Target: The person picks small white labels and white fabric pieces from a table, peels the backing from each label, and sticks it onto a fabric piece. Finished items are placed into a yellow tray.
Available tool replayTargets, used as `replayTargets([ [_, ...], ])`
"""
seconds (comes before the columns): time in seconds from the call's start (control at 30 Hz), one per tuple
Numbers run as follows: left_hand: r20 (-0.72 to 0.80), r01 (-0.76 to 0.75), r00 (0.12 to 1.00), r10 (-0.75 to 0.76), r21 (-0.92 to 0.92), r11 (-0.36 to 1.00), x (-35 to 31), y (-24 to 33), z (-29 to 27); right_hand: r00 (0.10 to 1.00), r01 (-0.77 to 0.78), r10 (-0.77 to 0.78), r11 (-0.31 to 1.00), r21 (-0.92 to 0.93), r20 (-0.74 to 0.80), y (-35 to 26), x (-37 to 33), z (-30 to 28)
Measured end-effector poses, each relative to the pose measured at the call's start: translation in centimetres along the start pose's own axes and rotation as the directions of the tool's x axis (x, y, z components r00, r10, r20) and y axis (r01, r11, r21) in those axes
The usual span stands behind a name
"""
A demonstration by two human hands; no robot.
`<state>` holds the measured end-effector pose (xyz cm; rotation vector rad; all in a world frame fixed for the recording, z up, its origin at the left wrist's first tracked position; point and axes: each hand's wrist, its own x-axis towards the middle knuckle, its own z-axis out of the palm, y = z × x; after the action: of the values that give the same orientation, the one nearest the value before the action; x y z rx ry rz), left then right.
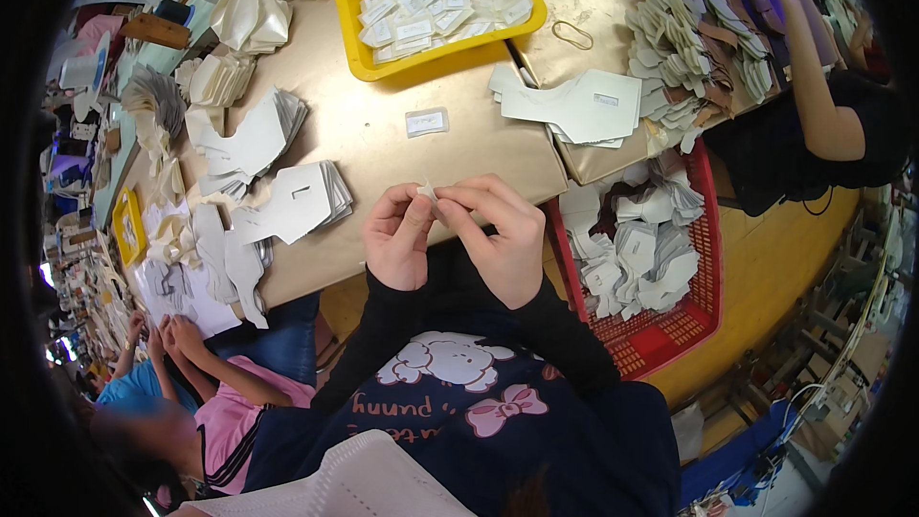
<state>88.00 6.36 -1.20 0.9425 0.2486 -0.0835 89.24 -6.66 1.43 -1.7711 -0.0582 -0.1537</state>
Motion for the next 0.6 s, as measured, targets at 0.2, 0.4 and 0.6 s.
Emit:
replayTargets([
  [0.2, 0.04, 0.099, 0.994, -0.1, 0.027, 0.995, -0.2, 0.7, -0.2, 0.974, -0.209, 0.226, 0.932, 0.296, -0.023, 0.1, 0.9, -0.1],
  [0.4, 0.112, -0.112, 0.99, 0.085, 0.264, 0.958, 0.2, 0.8, -0.4, 0.963, -0.183, 0.164, 0.98, 0.074, 0.215, 0.1, 1.0, -2.0],
  [0.6, 0.179, -0.216, 0.973, 0.148, 0.46, 0.861, 0.5, 1.7, -0.9, 0.988, 0.109, -0.107, 0.994, -0.007, 0.113, -0.1, 0.9, -2.0],
])
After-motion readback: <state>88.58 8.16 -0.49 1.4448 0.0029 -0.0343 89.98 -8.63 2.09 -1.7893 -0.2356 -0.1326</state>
